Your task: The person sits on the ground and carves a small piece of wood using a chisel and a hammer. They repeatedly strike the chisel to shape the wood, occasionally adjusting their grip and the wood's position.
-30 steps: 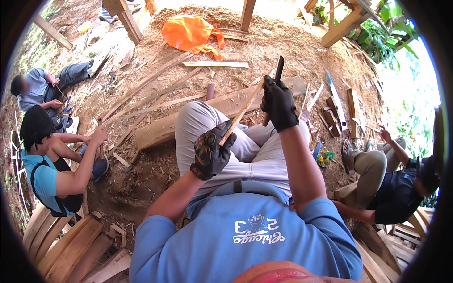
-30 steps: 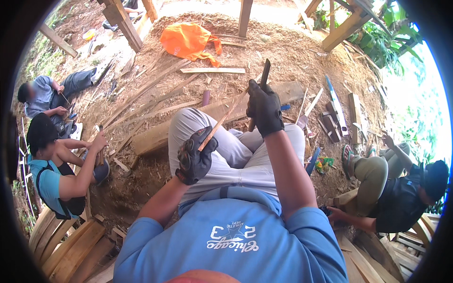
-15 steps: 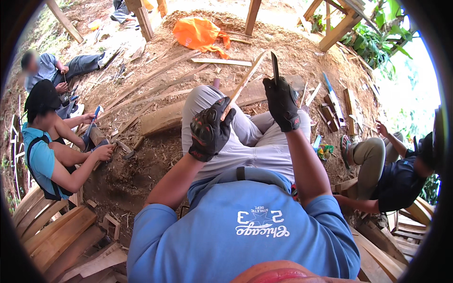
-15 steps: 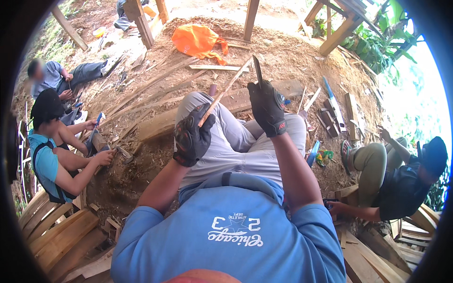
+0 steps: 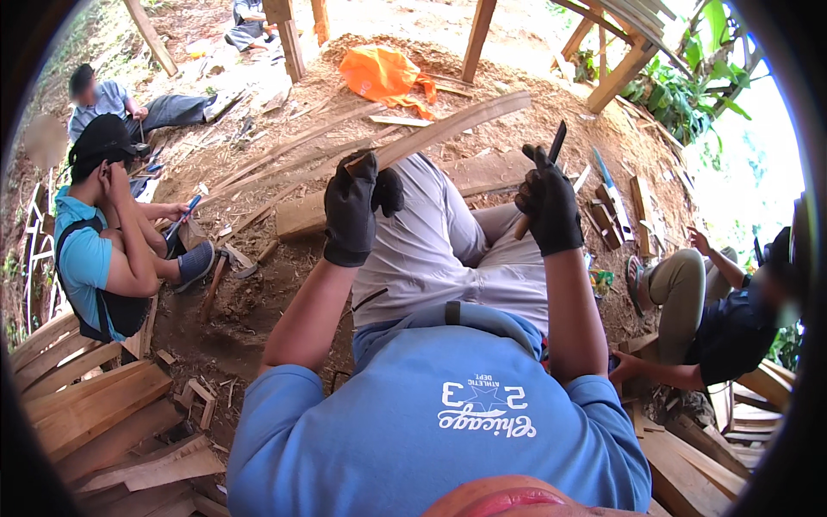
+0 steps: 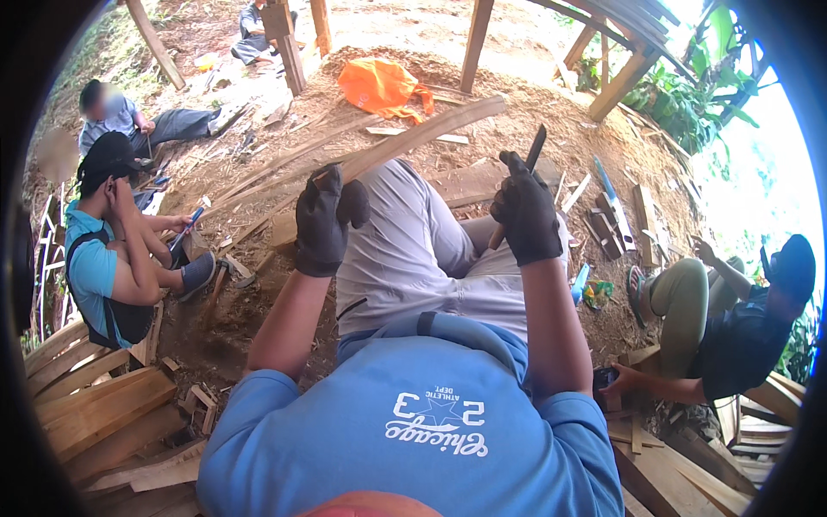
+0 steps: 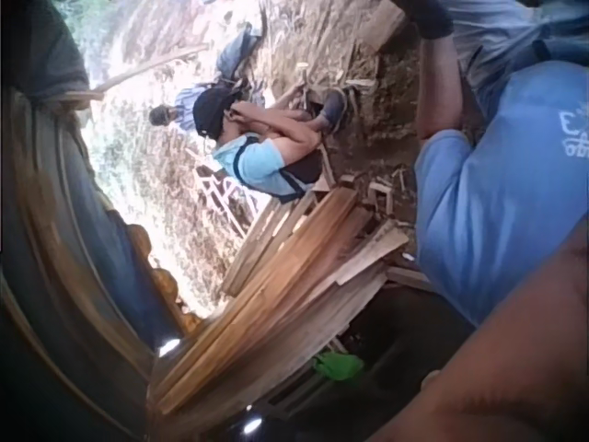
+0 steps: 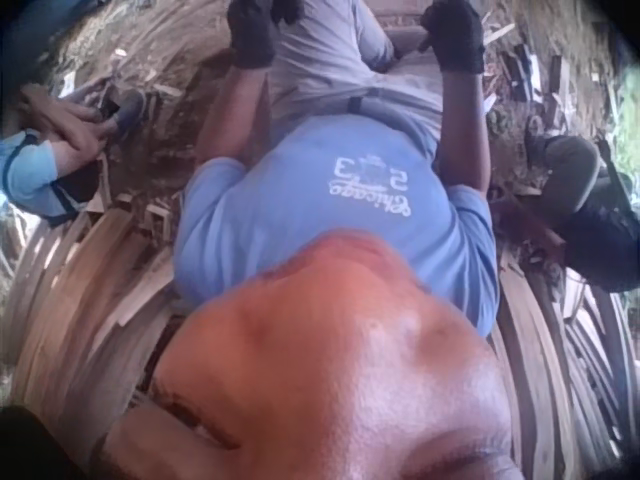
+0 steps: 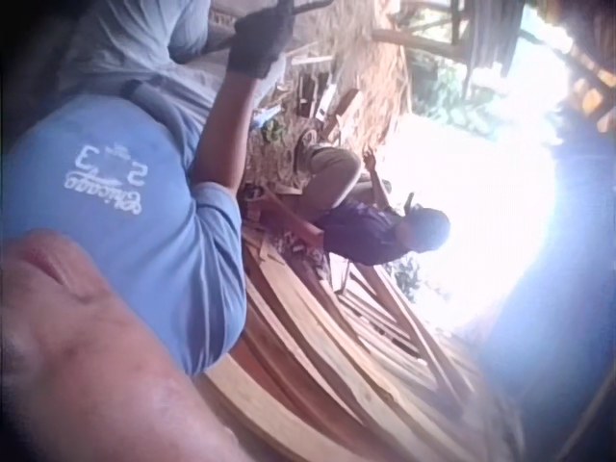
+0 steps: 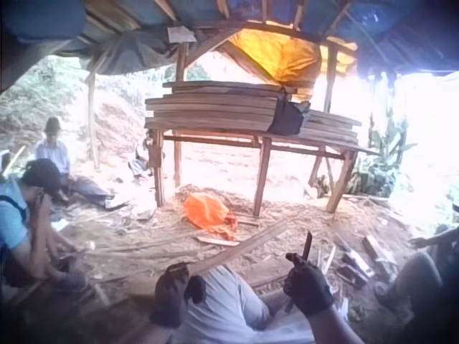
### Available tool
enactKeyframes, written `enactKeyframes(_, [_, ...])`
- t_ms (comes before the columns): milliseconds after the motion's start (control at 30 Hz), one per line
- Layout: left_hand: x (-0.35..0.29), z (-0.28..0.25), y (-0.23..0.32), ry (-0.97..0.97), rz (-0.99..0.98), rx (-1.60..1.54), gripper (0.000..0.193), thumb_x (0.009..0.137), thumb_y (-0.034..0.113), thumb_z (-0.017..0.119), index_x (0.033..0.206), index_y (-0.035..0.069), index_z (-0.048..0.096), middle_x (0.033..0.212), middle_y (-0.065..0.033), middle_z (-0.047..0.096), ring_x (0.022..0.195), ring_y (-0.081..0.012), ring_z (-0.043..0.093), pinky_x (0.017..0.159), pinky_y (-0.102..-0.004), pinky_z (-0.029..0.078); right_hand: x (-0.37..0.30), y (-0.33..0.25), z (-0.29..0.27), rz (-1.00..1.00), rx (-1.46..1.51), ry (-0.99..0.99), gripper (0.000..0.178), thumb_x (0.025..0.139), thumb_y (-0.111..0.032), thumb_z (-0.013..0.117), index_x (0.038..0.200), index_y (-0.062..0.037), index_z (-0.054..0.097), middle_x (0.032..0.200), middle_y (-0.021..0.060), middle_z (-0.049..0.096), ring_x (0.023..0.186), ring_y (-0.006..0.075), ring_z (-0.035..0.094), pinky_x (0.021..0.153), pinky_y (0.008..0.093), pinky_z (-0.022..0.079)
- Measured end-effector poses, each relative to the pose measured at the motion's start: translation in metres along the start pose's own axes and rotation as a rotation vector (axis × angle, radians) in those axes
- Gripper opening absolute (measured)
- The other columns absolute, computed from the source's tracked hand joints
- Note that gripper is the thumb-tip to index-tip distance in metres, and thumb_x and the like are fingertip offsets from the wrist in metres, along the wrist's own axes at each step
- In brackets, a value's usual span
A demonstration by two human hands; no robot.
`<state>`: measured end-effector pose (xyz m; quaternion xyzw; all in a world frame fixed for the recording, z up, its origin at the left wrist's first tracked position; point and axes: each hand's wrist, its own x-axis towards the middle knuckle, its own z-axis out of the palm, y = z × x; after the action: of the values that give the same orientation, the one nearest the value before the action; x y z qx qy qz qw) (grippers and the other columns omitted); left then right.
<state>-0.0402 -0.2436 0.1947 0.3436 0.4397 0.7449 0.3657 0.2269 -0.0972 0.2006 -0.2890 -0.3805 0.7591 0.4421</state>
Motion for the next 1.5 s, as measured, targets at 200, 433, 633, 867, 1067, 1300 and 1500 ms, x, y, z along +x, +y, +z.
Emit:
enactKeyframes(200, [0.001, -0.013, -0.002, -0.009, -0.037, -0.003, 0.039, 0.112, 0.036, 0.051, 0.088, 0.006, 0.057, 0.062, -0.0061, 0.056, 0.05, -0.0152, 0.051, 0.048, -0.0311, 0.04, 0.002, -0.001, 0.013, 0.054, -0.072, 0.087, 0.043, 0.107, -0.036, 0.055, 0.139, -0.007, 0.057, 0.064, -0.0083, 0.033, 0.052, 0.0059, 0.033, 0.049, 0.024, 0.03])
enactKeyframes(433, [0.014, -0.01, -0.003, -0.022, -0.103, -0.011, 0.04, 0.111, 0.041, 0.052, 0.09, 0.007, 0.057, 0.059, -0.005, 0.053, 0.048, -0.0147, 0.049, 0.048, -0.0308, 0.038, 0.016, 0.007, 0.006, 0.062, 0.032, 0.129, 0.026, 0.11, -0.028, 0.055, 0.125, -0.0081, 0.062, 0.064, -0.0077, 0.038, 0.052, 0.0052, 0.038, 0.048, 0.0228, 0.033])
enactKeyframes(633, [0.033, -0.019, -0.002, 0.014, -0.131, 0.147, 0.039, 0.112, 0.036, 0.05, 0.086, 0.007, 0.056, 0.056, -0.0047, 0.051, 0.045, -0.014, 0.047, 0.048, -0.0297, 0.037, 0.023, 0.033, -0.001, 0.169, -0.062, 0.153, 0.021, 0.107, -0.029, 0.059, 0.11, -0.0085, 0.063, 0.064, -0.0076, 0.039, 0.05, 0.0056, 0.037, 0.046, 0.0249, 0.031])
enactKeyframes(867, [0.063, -0.016, -0.038, 0.062, -0.154, -0.067, 0.024, 0.108, 0.021, 0.061, 0.091, 0.004, 0.057, 0.067, -0.0039, 0.055, 0.056, -0.0143, 0.054, 0.053, -0.029, 0.041, 0.0, 0.068, -0.015, 0.315, -0.115, 0.104, 0.026, 0.108, -0.032, 0.059, 0.107, -0.0065, 0.062, 0.061, -0.0075, 0.039, 0.046, 0.0053, 0.034, 0.044, 0.0251, 0.027])
enactKeyframes(1067, [0.086, -0.004, -0.134, 0.076, -0.208, 0.027, 0.019, 0.109, 0.02, 0.059, 0.11, 0.001, 0.061, 0.091, -0.0109, 0.067, 0.08, -0.0202, 0.069, 0.076, -0.0334, 0.059, -0.007, 0.081, -0.021, 0.392, -0.069, 0.182, 0.024, 0.107, -0.027, 0.062, 0.11, -0.0032, 0.063, 0.06, -0.0056, 0.042, 0.045, 0.0073, 0.04, 0.043, 0.0271, 0.034])
enactKeyframes(1300, [0.107, 0.027, -0.214, 0.114, -0.788, -0.341, 0.024, 0.111, 0.025, 0.051, 0.11, 0.003, 0.06, 0.086, -0.011, 0.065, 0.075, -0.0273, 0.069, 0.073, -0.0432, 0.062, -0.005, 0.073, -0.056, 0.416, -0.094, 0.294, 0.039, 0.111, -0.039, 0.052, 0.121, -0.0009, 0.059, 0.059, -0.0057, 0.041, 0.046, 0.0073, 0.038, 0.043, 0.0266, 0.034])
enactKeyframes(1500, [0.116, 0.052, -0.308, 0.153, -1.087, -0.338, 0.028, 0.111, 0.028, 0.049, 0.107, 0.003, 0.059, 0.083, -0.0086, 0.062, 0.068, -0.0226, 0.062, 0.066, -0.0397, 0.057, 0.034, 0.059, -0.122, 0.073, -0.721, 0.331, 0.027, 0.111, -0.022, 0.042, 0.119, -0.0015, 0.058, 0.07, 0.004, 0.054, 0.056, 0.0143, 0.053, 0.053, 0.0303, 0.044])
